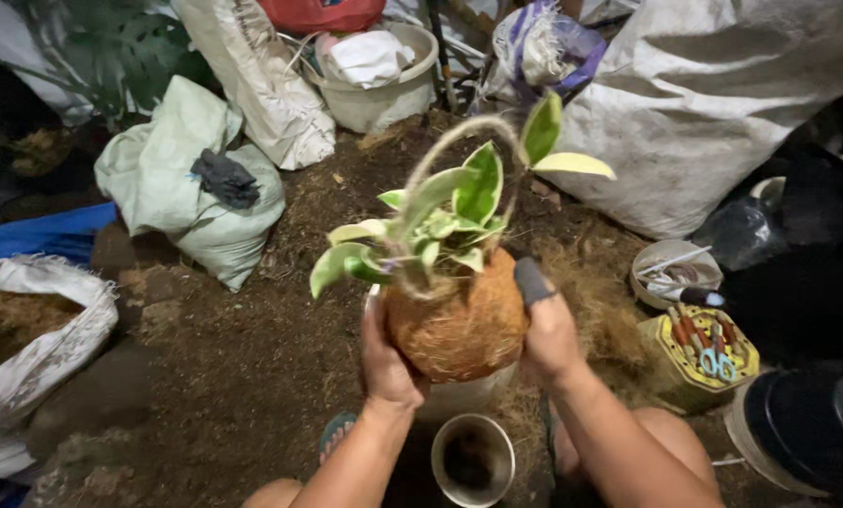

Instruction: The person arranges a pothos plant within a coconut husk, adjusting the leaves and securing the plant with a dark cloth. They rotate the coconut to position the foliage and then wrap the cloth around the base to hold the plant in place.

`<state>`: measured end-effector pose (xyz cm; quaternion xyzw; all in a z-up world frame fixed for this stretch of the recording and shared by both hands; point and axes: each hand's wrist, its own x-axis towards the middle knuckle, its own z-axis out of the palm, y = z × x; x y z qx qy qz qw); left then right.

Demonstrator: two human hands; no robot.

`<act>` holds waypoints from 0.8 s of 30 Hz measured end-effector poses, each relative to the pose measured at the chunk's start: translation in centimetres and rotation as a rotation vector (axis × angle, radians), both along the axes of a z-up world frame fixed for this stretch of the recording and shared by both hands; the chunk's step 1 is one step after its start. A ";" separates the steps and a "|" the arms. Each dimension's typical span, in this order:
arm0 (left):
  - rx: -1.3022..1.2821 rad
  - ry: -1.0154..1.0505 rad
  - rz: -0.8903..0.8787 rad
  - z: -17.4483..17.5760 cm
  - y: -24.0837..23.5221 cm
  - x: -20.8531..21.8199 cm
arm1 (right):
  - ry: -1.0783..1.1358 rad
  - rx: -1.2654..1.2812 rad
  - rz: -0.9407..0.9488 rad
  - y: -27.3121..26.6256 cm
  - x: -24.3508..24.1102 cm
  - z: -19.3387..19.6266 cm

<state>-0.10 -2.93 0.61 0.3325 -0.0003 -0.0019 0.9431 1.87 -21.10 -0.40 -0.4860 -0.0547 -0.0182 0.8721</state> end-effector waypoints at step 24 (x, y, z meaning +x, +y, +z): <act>0.663 -0.271 0.152 -10.5 0.6 -0.2 | 0.404 -0.074 -0.129 0.6 -0.7 -1.6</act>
